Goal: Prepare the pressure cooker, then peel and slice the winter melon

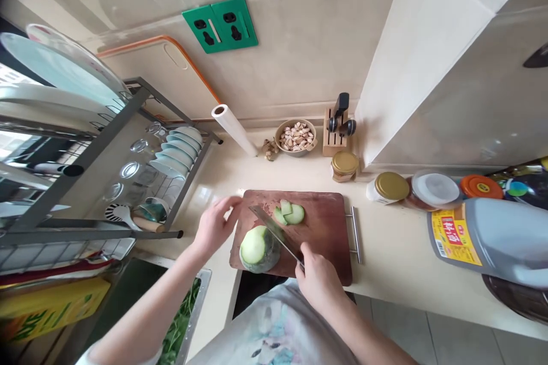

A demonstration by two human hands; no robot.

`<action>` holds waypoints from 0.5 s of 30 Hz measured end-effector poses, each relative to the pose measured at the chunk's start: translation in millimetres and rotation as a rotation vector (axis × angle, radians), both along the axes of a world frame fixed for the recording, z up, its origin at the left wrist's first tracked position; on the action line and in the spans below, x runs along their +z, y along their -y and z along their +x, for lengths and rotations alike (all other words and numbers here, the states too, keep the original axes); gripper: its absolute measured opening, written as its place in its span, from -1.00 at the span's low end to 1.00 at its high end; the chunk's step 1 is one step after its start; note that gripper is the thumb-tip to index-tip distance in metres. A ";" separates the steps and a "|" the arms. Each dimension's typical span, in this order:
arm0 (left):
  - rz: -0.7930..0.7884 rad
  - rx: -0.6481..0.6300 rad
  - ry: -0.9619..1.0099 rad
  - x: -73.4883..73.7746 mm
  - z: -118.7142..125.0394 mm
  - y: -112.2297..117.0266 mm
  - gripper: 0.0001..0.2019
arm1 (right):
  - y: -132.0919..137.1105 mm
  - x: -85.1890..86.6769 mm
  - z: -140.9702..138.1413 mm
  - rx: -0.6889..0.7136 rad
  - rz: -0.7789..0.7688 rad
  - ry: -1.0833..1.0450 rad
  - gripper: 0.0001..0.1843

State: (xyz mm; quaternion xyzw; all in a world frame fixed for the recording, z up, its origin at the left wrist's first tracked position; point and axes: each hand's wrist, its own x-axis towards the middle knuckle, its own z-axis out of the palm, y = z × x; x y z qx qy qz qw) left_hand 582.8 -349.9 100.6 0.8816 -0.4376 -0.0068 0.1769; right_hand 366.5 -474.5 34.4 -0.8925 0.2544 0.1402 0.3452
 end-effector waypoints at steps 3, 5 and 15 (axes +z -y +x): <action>-0.061 -0.194 -0.037 -20.7 -26.2 -42.7 -0.84 | -21.9 7.3 -6.6 -0.046 -0.003 0.011 -0.82; -0.043 -0.284 0.008 -41.2 -41.7 -58.2 -0.85 | -38.4 15.9 -8.1 -0.045 -0.002 0.019 -0.72; -0.086 -0.321 0.151 -86.6 -61.5 -83.8 -0.76 | -90.7 34.7 -0.1 -0.009 -0.162 -0.138 -0.41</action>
